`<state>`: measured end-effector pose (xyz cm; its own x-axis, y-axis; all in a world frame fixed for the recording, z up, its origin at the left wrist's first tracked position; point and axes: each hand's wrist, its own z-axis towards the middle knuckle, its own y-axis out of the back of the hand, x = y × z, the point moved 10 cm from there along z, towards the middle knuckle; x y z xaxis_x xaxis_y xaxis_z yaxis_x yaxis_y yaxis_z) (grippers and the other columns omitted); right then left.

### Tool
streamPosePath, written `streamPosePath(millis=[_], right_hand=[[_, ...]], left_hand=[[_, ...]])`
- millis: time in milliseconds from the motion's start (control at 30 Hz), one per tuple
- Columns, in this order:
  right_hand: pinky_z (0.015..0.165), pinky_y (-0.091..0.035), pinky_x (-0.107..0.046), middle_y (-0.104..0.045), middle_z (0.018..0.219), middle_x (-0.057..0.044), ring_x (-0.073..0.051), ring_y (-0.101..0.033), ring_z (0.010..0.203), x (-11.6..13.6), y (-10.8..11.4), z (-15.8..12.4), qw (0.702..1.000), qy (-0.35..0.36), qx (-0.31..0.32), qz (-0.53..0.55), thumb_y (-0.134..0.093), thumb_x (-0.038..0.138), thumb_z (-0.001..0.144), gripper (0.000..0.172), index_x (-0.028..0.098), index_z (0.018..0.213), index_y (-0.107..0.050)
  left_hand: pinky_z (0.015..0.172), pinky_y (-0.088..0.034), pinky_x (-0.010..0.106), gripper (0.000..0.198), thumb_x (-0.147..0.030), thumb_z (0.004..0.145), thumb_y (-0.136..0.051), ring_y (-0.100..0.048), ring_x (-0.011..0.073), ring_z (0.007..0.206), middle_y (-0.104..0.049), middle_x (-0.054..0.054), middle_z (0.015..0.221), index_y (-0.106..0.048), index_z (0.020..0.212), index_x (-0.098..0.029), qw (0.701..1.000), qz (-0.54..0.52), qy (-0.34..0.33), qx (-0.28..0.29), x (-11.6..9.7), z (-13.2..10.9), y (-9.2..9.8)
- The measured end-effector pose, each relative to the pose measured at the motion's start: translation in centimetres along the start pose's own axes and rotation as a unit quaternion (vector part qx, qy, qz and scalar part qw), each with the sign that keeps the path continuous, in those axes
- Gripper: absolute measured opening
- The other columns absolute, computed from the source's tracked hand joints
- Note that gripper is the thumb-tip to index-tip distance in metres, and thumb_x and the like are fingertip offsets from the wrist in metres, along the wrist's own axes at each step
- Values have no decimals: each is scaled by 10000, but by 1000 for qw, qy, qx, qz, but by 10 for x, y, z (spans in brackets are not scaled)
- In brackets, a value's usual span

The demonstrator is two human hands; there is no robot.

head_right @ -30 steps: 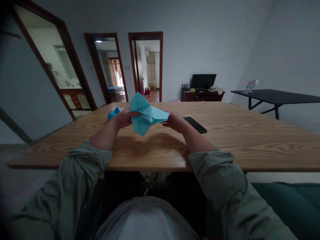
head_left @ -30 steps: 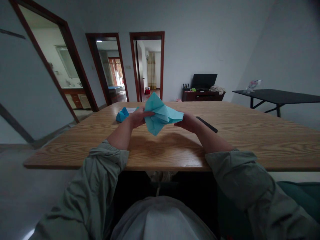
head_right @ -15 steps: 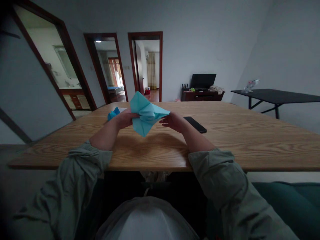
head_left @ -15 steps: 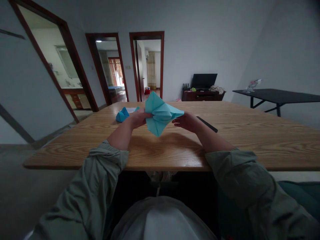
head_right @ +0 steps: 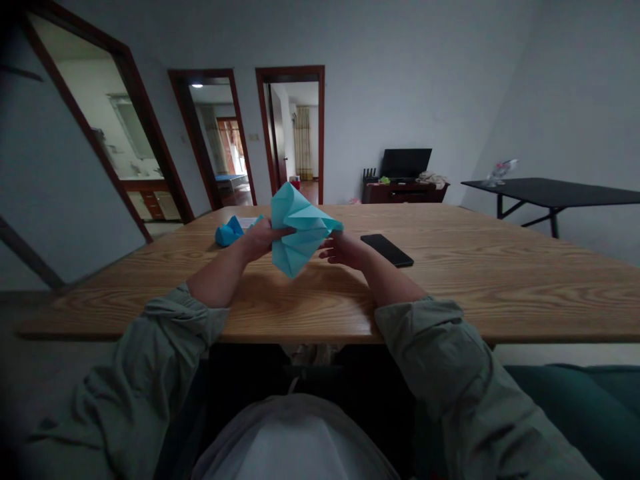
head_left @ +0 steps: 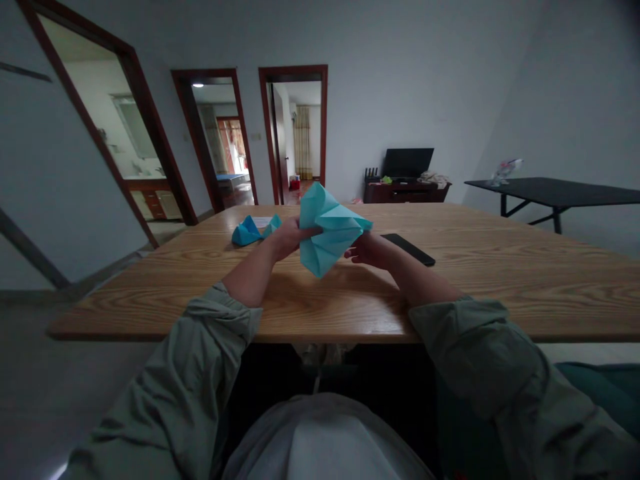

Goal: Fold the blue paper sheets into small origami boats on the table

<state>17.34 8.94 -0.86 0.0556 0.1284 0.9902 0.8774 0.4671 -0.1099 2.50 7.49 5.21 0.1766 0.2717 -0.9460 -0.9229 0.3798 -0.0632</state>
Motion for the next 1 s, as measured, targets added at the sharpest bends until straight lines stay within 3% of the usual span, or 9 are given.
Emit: streamPosePath(millis=[67, 167, 233, 300, 400, 500, 633, 800, 1000], right_hand=[[479, -411, -217, -682, 867, -25, -125, -582, 589, 5, 5, 0, 1000, 8, -27, -1, -542, 444, 820, 258, 249, 985, -573], [484, -398, -232, -657, 814, -18, -124, -539, 554, 28, 26, -5, 978, 99, -160, -85, -555, 436, 806, 305, 251, 1048, -547], [510, -397, -244, -619, 751, -10, -135, -518, 571, 51, 28, -18, 928, 201, -247, -195, -594, 432, 781, 314, 240, 1027, -554], [566, -404, -265, -605, 761, -13, -155, -520, 620, 68, 11, -32, 863, 290, -277, -308, -634, 452, 755, 373, 246, 1058, -566], [642, -390, -289, -623, 822, -22, -178, -533, 671, 72, -29, -40, 796, 343, -239, -439, -663, 457, 740, 468, 288, 1164, -556], [657, -358, -291, -632, 774, -24, -201, -546, 696, 65, -48, -36, 773, 307, -211, -514, -633, 439, 772, 398, 306, 1142, -573], [634, -331, -292, -619, 692, -19, -210, -550, 664, 62, -41, -33, 766, 291, -228, -526, -554, 436, 834, 286, 300, 1082, -597], [622, -333, -296, -622, 670, -21, -199, -544, 621, 58, -32, -26, 729, 290, -224, -579, -542, 374, 838, 163, 280, 929, -639], [668, -354, -300, -645, 825, -56, -213, -559, 732, 67, -39, -34, 713, 306, -222, -590, -480, 351, 873, 183, 250, 873, -633]], left_hand=[[763, -532, 364, 421, -362, 581, -805, -658, 252, 869, -708, 68, 845, -675, 916, -142, 997, 24, -30, -65, -5, 5, 19], [710, -519, 307, 329, -340, 633, -752, -647, 216, 826, -694, 37, 828, -664, 895, -162, 978, 80, -87, -170, -16, 6, 47], [701, -502, 281, 285, -305, 652, -723, -635, 199, 817, -686, 30, 833, -653, 889, -165, 958, 120, -117, -232, -21, 3, 61], [702, -487, 269, 268, -274, 649, -714, -622, 191, 813, -679, 28, 836, -640, 884, -168, 941, 155, -129, -272, -22, 1, 65], [704, -470, 266, 249, -248, 643, -712, -608, 185, 797, -664, 24, 823, -621, 864, -175, 936, 179, -130, -273, -20, 2, 56], [710, -460, 265, 231, -233, 641, -710, -594, 175, 781, -647, 11, 796, -609, 844, -188, 946, 178, -121, -244, -17, 6, 40], [719, -455, 271, 232, -221, 632, -716, -584, 169, 773, -638, 2, 793, -604, 835, -202, 956, 180, -101, -209, -13, 9, 29], [707, -463, 270, 230, -238, 657, -709, -587, 173, 774, -639, 11, 799, -598, 854, -193, 954, 199, -104, -200, -11, 9, 30], [737, -467, 279, 199, -268, 676, -680, -597, 188, 808, -654, 16, 828, -642, 849, -178, 945, 219, -128, -208, -16, 9, 48]])
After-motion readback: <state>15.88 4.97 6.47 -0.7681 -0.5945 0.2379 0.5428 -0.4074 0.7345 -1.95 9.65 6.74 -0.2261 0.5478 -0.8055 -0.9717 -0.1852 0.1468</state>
